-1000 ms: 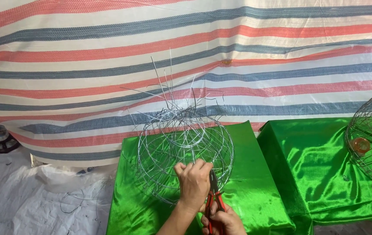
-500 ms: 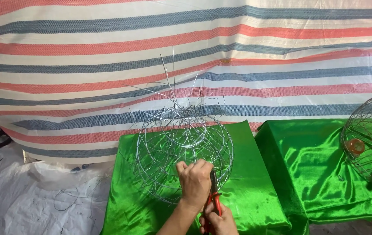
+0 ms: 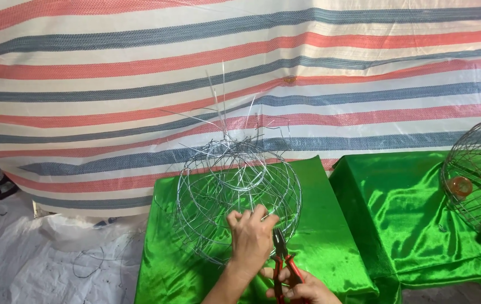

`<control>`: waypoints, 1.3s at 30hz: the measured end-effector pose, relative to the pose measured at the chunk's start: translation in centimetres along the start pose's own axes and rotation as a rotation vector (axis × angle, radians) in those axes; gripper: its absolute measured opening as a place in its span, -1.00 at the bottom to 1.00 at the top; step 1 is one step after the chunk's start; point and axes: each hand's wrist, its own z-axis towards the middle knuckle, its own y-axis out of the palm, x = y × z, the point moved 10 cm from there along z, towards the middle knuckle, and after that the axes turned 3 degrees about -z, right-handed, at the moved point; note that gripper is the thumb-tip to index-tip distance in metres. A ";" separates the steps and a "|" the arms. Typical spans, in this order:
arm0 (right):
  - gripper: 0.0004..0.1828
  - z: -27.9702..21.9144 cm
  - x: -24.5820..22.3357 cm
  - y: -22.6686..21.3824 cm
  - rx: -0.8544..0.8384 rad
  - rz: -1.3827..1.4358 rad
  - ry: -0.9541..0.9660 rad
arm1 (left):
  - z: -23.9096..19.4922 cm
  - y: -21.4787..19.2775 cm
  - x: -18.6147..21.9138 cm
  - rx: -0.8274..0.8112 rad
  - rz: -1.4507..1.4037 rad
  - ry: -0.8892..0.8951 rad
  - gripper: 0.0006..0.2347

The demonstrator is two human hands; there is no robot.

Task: Connecting and securing wire joints on a wireframe structure using hands and pliers

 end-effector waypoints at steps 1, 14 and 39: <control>-0.64 0.0 0.0 0.3 -0.001 0.001 -0.003 | 0.1 -0.2 0.0 0.000 0.000 0.003 -0.88; -0.73 0.5 -0.3 -3.7 0.041 -0.273 -0.176 | 0.1 -1.4 0.0 0.109 0.062 -0.078 -0.81; -0.37 0.0 -4.3 -20.3 0.689 -1.618 0.101 | 0.0 -0.9 -1.7 0.027 0.025 -0.179 -0.47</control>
